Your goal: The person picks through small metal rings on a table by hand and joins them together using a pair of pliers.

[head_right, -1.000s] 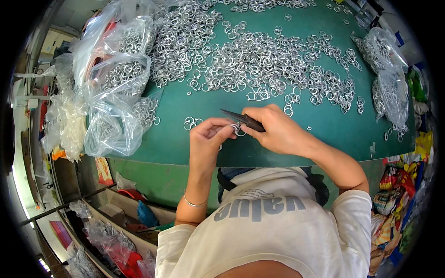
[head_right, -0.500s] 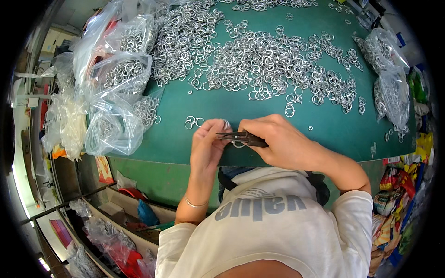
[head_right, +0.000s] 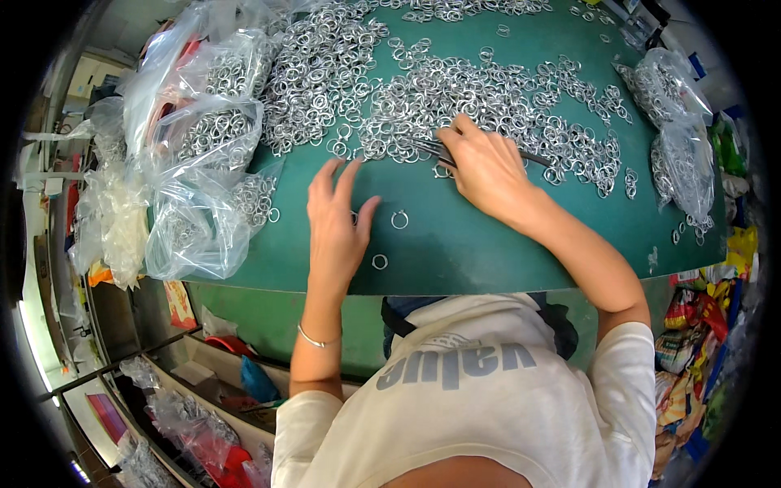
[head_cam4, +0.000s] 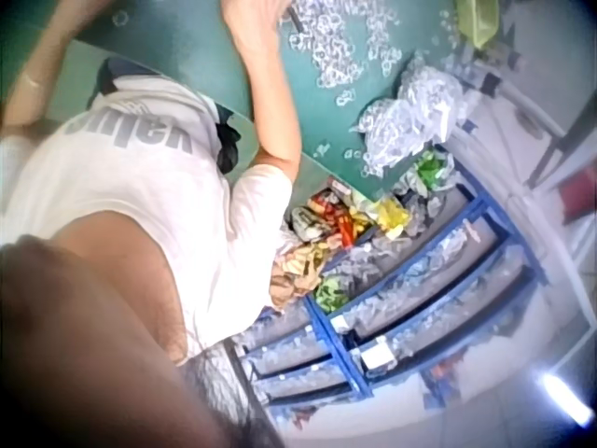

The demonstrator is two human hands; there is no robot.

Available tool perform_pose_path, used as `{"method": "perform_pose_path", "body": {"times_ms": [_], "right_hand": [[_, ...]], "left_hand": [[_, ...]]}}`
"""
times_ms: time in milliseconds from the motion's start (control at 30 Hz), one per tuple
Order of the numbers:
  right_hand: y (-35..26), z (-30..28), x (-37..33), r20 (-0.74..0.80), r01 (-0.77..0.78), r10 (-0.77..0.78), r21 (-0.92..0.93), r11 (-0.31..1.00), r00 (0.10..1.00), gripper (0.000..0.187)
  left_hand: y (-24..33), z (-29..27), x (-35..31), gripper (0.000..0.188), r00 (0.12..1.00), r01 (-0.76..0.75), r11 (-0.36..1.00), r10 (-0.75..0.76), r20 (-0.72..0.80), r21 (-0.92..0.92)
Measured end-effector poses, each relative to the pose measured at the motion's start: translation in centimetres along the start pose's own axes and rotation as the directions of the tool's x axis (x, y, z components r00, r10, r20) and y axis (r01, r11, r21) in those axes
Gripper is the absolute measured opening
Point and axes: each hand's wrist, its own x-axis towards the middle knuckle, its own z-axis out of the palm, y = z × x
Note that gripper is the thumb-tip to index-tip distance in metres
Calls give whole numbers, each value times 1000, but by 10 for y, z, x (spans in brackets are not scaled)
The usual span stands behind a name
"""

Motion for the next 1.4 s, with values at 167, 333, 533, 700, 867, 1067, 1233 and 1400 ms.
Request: {"method": "perform_pose_path", "body": {"times_ms": [167, 333, 533, 700, 867, 1067, 1233, 1400], "right_hand": [[2, 9, 0, 134, 13, -9, -32, 999, 991, 18], [35, -1, -3, 32, -32, 33, -27, 999, 999, 13], [47, -29, -5, -41, -193, 202, 169, 967, 978, 13], [54, -34, -23, -115, -174, 167, -58, 983, 979, 18], [36, -8, -30, -14, -2, 2, -7, 1000, 1000, 36], [61, -10, -30, -91, -76, 63, -135, 988, 994, 25], [100, -20, -23, -264, -172, 116, -201, 964, 957, 22], [111, -33, -15, -349, -276, 172, -272, 922, 921, 21]], "left_hand": [[-28, 31, 34, 35, 983, -159, 981, 147, 112, 108], [-44, 34, 45, 27, 981, -166, 975, 179, 78, -149], [-37, 29, 65, 25, 907, 416, 443, -266, 327, -794], [-16, 33, 72, 29, 878, 453, 167, -256, 405, -876], [-5, 39, 73, 27, 860, 492, 142, -232, 455, -859], [0, 30, 75, 43, 879, 427, 81, -272, 392, -901], [-7, 37, 80, 34, 910, 391, 154, -215, 355, -907], [-1, 41, 97, 25, 851, 513, 235, -271, 451, -826]]}}
